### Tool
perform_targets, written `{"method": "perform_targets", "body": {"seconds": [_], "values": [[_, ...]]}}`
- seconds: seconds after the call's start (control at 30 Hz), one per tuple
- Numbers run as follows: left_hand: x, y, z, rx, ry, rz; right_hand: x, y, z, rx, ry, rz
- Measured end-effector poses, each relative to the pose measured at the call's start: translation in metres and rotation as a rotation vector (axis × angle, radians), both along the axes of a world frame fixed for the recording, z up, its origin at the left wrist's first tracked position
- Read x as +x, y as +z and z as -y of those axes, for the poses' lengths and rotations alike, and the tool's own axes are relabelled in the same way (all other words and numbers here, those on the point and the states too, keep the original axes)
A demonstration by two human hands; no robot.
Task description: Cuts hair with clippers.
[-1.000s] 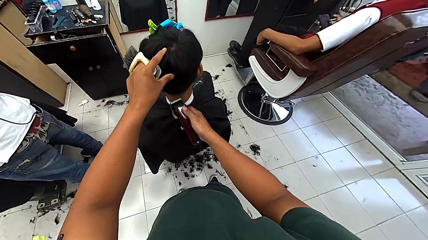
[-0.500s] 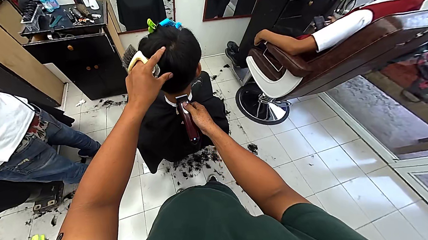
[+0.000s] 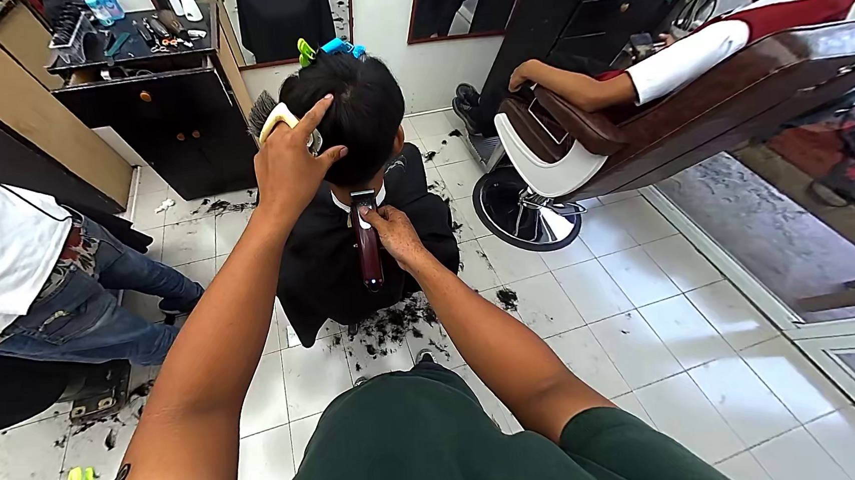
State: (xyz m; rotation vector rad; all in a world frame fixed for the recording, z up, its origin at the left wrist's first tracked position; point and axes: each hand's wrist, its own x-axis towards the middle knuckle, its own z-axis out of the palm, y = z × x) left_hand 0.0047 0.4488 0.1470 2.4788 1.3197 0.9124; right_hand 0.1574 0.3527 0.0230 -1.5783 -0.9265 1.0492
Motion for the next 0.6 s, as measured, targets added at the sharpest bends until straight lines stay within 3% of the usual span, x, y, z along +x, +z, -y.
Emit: {"method": "perform_targets", "body": {"seconds": [0.23,0.6], "values": [[-0.001,-0.001,0.001,-0.012,0.004,0.007,-0.005,-0.003,0.009,0.027,0.152,0.041],[0.001,-0.001,0.001,-0.004,0.009,0.0,-0.01,-0.002,-0.007,0.036,0.1,-0.033]]}}
